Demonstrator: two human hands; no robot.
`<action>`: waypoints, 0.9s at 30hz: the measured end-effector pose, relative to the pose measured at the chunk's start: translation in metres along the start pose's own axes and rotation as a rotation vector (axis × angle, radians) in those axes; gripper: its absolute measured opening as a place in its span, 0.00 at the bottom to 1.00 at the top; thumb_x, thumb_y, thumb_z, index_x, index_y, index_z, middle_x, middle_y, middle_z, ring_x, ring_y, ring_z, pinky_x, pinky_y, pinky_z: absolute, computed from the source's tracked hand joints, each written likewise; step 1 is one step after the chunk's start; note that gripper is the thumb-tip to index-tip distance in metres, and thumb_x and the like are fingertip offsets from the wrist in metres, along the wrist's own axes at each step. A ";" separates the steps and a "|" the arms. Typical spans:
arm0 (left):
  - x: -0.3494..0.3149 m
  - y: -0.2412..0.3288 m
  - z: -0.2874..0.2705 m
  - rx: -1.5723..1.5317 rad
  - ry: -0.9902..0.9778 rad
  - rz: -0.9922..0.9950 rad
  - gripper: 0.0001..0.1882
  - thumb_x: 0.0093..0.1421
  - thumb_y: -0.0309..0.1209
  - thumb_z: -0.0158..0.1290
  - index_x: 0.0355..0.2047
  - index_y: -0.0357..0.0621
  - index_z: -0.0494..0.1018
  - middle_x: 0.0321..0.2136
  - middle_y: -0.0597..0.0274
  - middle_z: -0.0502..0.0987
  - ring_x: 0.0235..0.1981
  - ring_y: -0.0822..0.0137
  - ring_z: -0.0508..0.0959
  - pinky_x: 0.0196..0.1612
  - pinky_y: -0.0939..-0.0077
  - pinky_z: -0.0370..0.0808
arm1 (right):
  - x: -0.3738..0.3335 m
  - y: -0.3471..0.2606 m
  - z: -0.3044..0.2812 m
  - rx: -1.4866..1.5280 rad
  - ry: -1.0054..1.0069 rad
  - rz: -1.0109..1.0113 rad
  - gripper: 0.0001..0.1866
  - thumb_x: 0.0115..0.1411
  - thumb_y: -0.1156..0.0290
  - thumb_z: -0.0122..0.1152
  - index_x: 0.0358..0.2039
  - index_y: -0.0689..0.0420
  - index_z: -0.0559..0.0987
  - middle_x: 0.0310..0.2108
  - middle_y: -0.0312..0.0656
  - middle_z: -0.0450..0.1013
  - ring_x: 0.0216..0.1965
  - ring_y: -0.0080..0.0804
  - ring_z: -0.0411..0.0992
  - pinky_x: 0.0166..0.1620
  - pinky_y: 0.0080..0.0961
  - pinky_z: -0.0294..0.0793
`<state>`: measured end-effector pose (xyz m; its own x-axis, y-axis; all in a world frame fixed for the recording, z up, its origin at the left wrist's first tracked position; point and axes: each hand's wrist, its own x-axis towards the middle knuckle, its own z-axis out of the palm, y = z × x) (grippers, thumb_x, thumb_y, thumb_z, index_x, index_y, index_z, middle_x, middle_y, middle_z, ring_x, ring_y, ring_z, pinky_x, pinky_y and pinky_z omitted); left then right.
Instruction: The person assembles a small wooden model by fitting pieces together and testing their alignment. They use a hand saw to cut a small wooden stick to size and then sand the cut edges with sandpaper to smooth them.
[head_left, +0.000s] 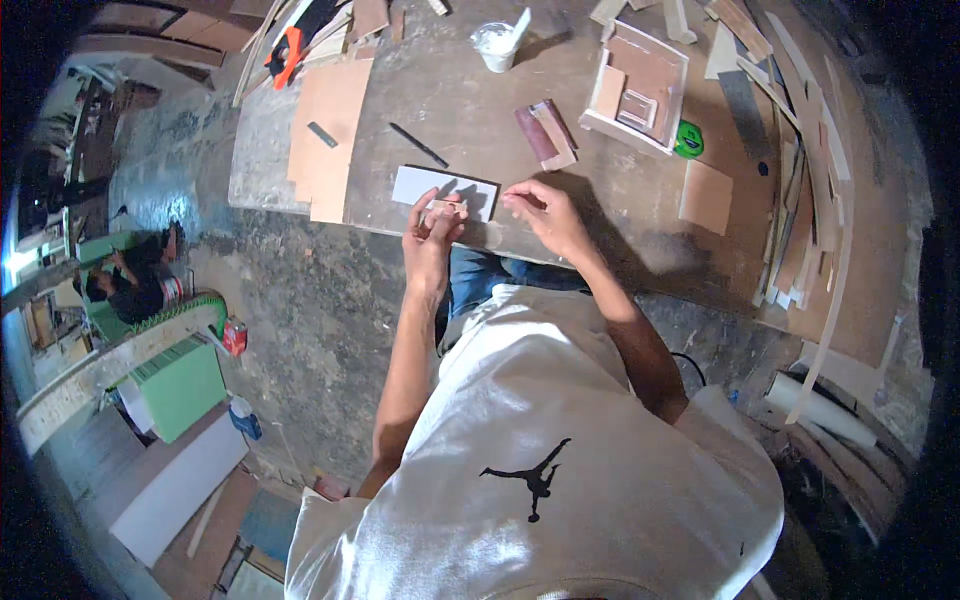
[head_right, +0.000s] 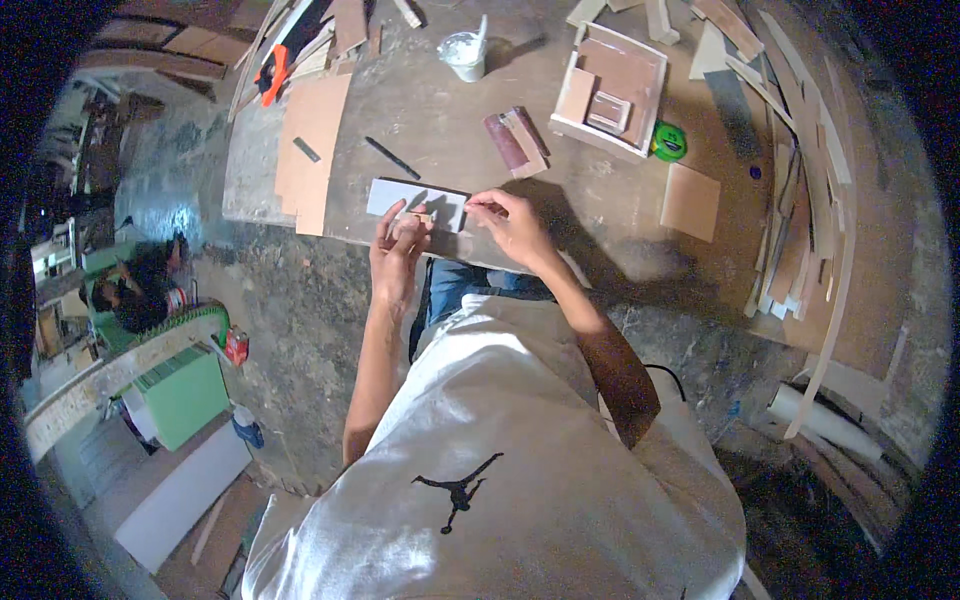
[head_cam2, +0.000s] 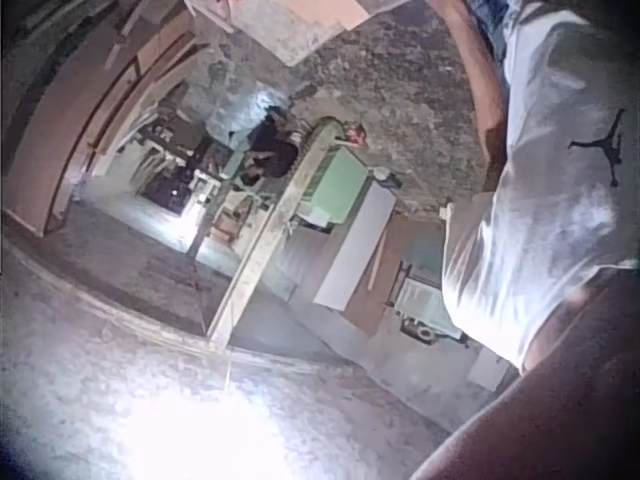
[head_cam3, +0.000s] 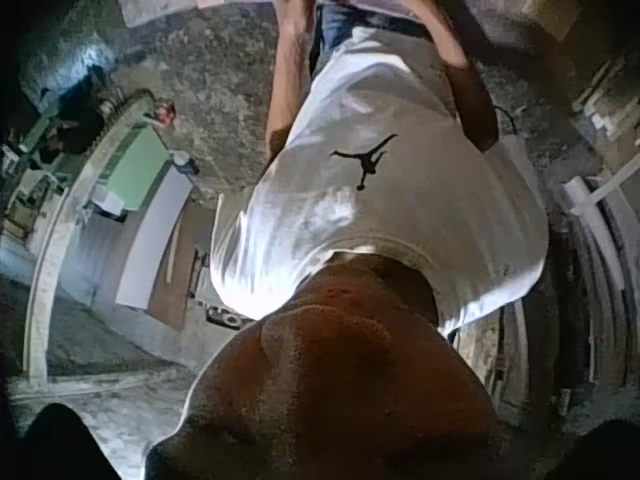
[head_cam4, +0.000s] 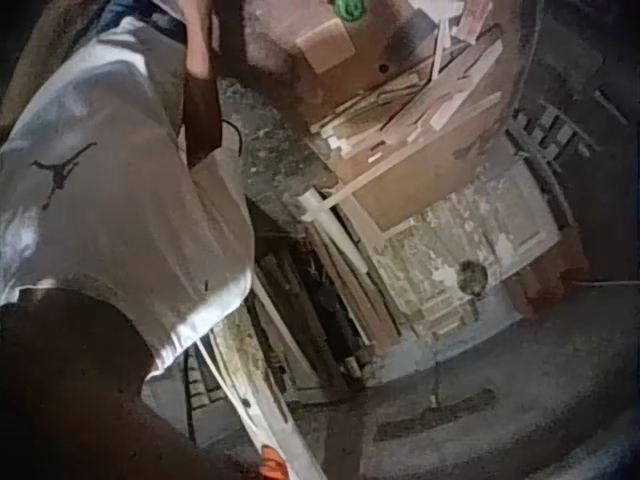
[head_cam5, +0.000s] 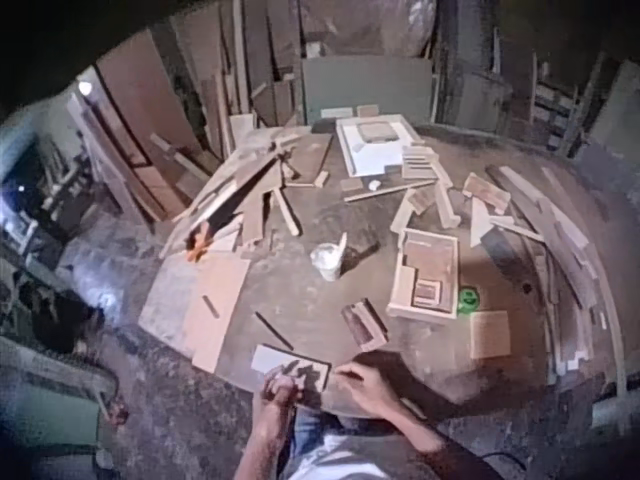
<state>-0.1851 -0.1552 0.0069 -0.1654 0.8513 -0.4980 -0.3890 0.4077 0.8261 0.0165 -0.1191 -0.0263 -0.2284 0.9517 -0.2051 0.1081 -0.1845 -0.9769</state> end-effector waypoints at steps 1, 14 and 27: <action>0.000 0.005 -0.005 0.006 0.033 0.007 0.24 0.65 0.31 0.55 0.60 0.43 0.63 0.48 0.60 0.78 0.45 0.71 0.78 0.48 0.76 0.74 | 0.005 -0.001 0.006 0.014 -0.021 0.027 0.10 0.63 0.67 0.61 0.39 0.61 0.80 0.35 0.37 0.80 0.36 0.24 0.75 0.42 0.22 0.73; 0.006 0.026 -0.065 -0.167 0.169 0.125 0.18 0.63 0.28 0.57 0.52 0.38 0.70 0.50 0.56 0.76 0.47 0.70 0.76 0.51 0.76 0.72 | 0.039 -0.020 0.068 -0.586 -0.190 -0.476 0.17 0.50 0.72 0.68 0.42 0.50 0.80 0.44 0.40 0.73 0.47 0.39 0.70 0.49 0.36 0.68; 0.087 0.121 -0.107 -0.023 -0.148 0.198 0.23 0.61 0.22 0.57 0.56 0.44 0.66 0.51 0.54 0.77 0.44 0.72 0.77 0.45 0.78 0.72 | 0.079 -0.028 0.109 -0.836 0.084 -0.403 0.24 0.50 0.79 0.62 0.50 0.52 0.77 0.55 0.44 0.66 0.57 0.46 0.64 0.57 0.41 0.64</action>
<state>-0.3432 -0.0674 0.0355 -0.1069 0.9536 -0.2815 -0.3828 0.2219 0.8968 -0.1105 -0.0655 -0.0220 -0.3325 0.9263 0.1772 0.7049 0.3689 -0.6058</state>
